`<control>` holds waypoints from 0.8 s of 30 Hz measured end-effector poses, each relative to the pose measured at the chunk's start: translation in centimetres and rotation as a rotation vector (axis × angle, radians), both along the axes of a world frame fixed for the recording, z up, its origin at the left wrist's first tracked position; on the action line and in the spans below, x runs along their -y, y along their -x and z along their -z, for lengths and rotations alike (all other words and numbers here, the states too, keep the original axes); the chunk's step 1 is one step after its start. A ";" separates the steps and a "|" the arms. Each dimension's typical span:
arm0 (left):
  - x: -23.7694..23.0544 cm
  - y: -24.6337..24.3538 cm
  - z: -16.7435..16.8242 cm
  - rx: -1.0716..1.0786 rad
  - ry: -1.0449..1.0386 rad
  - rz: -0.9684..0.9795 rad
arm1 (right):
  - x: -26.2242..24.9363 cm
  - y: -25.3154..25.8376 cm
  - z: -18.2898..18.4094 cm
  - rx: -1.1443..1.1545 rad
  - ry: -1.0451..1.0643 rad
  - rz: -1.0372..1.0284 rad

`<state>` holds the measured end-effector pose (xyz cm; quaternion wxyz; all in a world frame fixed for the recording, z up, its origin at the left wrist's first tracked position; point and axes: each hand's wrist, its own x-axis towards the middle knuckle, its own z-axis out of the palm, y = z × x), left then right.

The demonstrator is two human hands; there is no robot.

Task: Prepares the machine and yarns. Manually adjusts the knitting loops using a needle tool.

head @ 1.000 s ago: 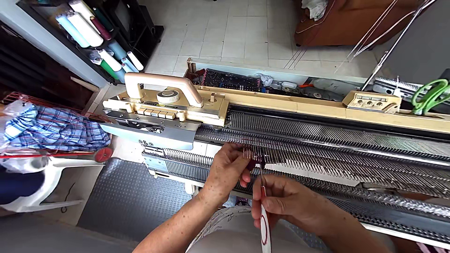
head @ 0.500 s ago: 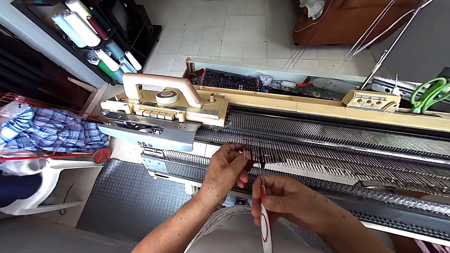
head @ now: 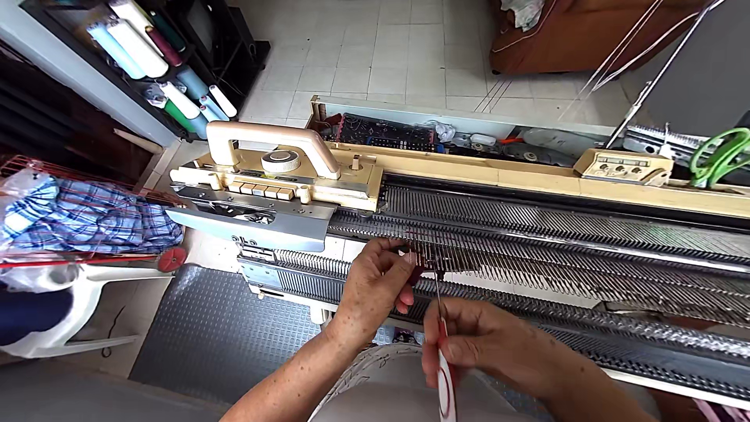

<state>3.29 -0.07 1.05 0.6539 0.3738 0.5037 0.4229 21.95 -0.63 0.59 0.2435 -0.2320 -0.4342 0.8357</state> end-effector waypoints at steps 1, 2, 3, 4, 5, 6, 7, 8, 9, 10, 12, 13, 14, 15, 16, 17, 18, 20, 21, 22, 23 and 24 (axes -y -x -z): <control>0.0 0.2 -0.1 0.001 0.011 0.015 | -0.7 0.3 0.8 -0.008 0.045 0.011; -0.1 0.4 0.0 0.002 0.015 0.033 | -1.0 0.5 1.2 -0.018 0.071 0.015; -0.1 0.6 0.0 0.004 0.014 0.049 | -0.9 0.6 1.1 -0.026 0.071 0.013; -0.2 0.8 -0.1 0.004 0.009 0.060 | -0.5 0.6 0.8 -0.035 0.056 0.008; -0.1 0.8 -0.1 0.007 0.003 0.064 | -0.1 0.6 0.5 -0.047 0.042 0.004; -0.1 0.8 -0.2 0.010 -0.001 0.063 | 0.1 0.5 0.3 -0.054 0.032 0.000; -0.2 0.8 -0.2 0.008 -0.005 0.061 | 0.3 0.4 0.2 -0.056 0.022 0.000; -0.2 0.8 -0.2 0.008 -0.014 0.059 | 0.4 0.4 0.0 -0.057 0.011 0.001; -0.1 0.7 -0.3 0.010 -0.020 0.054 | 0.7 0.3 -0.3 -0.058 -0.002 0.000; -0.1 0.6 -0.3 0.012 -0.026 0.046 | 1.2 0.2 -0.8 -0.055 -0.016 -0.003; 0.0 0.5 -0.2 0.010 -0.037 0.032 | 2.2 -0.1 -2.1 -0.044 -0.025 -0.019; 0.0 0.5 -0.2 0.006 -0.044 0.027 | 2.4 -0.2 -2.4 -0.038 -0.024 -0.028; 0.0 0.6 -0.1 -0.001 -0.047 0.028 | 2.0 -0.1 -2.1 -0.028 -0.030 -0.028; 0.0 0.7 -0.1 -0.017 -0.049 0.040 | 1.3 0.1 -1.3 -0.011 -0.034 -0.019; -0.1 0.9 -0.1 -0.030 -0.049 0.052 | 0.3 0.5 -0.3 0.002 -0.010 -0.004; -0.1 1.1 -0.1 -0.040 -0.052 0.066 | -0.6 0.8 0.6 0.003 0.036 0.007; -0.1 1.2 -0.1 -0.045 -0.056 0.077 | -1.1 1.1 1.1 -0.003 0.076 0.015; -0.1 1.4 -0.1 -0.036 -0.064 0.084 | -0.9 1.3 1.0 -0.017 0.071 0.010; 0.0 1.4 -0.1 -0.031 -0.071 0.082 | -0.4 1.3 0.6 -0.030 0.049 0.009; 0.0 1.3 0.0 -0.025 -0.079 0.076 | 0.0 1.1 0.3 -0.042 0.030 0.006; 0.0 1.2 0.0 -0.021 -0.086 0.070 | 0.3 1.0 0.0 -0.050 0.016 0.003; 0.0 1.1 0.0 -0.019 -0.091 0.063 | 0.5 0.9 -0.2 -0.054 0.005 0.000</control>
